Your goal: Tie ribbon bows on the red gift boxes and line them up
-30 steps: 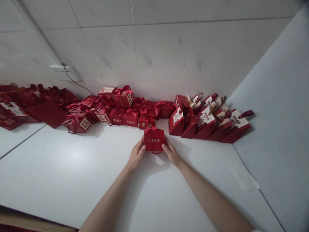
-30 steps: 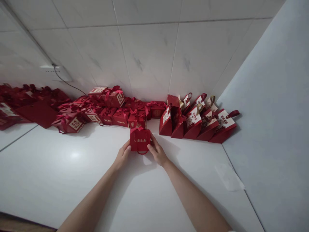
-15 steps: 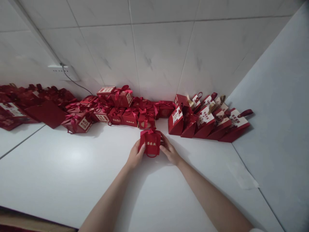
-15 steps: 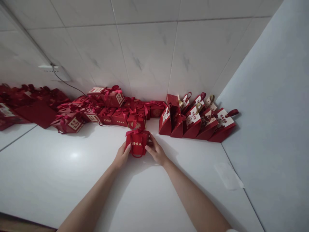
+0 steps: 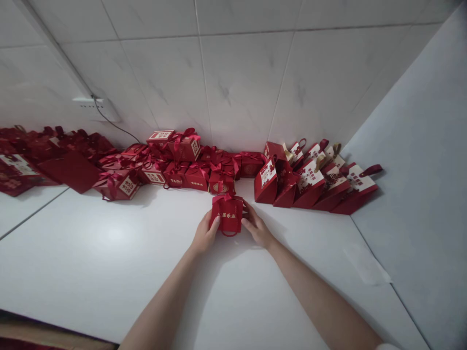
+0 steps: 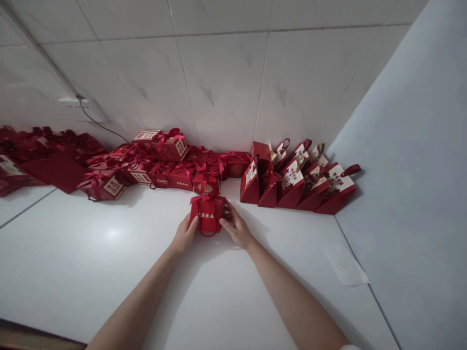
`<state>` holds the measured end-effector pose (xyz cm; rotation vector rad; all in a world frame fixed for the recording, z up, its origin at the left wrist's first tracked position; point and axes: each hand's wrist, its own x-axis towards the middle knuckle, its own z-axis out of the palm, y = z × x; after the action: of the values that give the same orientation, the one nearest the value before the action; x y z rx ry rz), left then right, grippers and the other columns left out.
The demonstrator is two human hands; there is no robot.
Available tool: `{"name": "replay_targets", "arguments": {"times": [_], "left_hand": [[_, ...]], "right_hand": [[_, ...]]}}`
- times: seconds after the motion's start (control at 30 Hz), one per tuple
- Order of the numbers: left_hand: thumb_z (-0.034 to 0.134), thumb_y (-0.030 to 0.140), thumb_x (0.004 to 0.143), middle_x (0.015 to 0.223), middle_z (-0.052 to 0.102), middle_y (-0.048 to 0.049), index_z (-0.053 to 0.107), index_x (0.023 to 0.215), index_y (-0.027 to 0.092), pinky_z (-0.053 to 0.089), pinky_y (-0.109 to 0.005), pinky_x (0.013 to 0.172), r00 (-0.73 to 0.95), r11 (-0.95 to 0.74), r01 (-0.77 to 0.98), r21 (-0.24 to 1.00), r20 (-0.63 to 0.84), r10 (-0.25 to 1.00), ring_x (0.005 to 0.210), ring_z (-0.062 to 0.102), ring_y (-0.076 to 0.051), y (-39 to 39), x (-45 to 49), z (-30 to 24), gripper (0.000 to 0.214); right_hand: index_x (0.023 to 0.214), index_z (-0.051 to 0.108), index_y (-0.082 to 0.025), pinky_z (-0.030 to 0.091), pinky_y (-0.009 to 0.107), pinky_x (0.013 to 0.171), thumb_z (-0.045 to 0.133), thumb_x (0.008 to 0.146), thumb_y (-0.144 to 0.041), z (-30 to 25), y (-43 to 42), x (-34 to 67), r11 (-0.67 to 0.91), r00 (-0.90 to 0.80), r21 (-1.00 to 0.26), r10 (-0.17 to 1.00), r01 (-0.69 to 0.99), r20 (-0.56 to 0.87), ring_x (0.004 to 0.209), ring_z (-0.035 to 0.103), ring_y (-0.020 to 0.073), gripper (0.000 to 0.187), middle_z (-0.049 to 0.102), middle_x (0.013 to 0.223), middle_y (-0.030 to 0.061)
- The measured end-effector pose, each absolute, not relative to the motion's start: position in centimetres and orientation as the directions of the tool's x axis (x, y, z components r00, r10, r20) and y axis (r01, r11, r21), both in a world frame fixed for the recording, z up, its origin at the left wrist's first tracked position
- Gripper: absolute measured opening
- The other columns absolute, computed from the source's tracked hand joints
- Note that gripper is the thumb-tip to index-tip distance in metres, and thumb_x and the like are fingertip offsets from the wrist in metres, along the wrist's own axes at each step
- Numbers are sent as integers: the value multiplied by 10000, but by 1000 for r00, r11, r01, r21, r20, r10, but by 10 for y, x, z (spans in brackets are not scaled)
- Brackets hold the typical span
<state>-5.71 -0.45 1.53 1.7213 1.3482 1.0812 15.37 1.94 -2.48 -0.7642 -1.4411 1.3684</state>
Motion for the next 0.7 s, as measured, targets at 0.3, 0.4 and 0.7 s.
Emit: {"name": "replay_targets", "arguments": {"times": [0.3, 0.4, 0.7], "left_hand": [[384, 465, 980, 1340, 592, -91, 522, 1340, 182, 387, -386, 1063, 120, -233, 403, 885, 201, 972, 1242, 532, -268, -6, -55, 19, 479], [386, 480, 975, 1340, 594, -92, 525, 1338, 182, 387, -397, 1067, 117, -233, 409, 882, 203, 972, 1246, 530, -277, -5, -56, 17, 491], [318, 603, 955, 1488, 454, -103, 424, 1444, 170, 315, -455, 1160, 52, -70, 215, 974, 61, 997, 1398, 379, -319, -4, -65, 11, 662]], "right_hand": [[1497, 280, -286, 473, 423, 987, 564, 918, -445, -24, 20, 154, 173, -341, -968, 912, -184, 228, 1130, 582, 235, 664, 503, 1389, 105], [1510, 256, -284, 470, 441, 984, 581, 905, -453, -22, 19, 156, 192, -360, -971, 904, -145, 232, 1135, 575, 245, 707, 491, 1400, 117], [1537, 83, -370, 474, 486, 1001, 836, 671, -273, -9, 11, 154, 166, -439, -982, 878, -93, 190, 1196, 568, 280, 1152, 485, 1422, 120]]}}
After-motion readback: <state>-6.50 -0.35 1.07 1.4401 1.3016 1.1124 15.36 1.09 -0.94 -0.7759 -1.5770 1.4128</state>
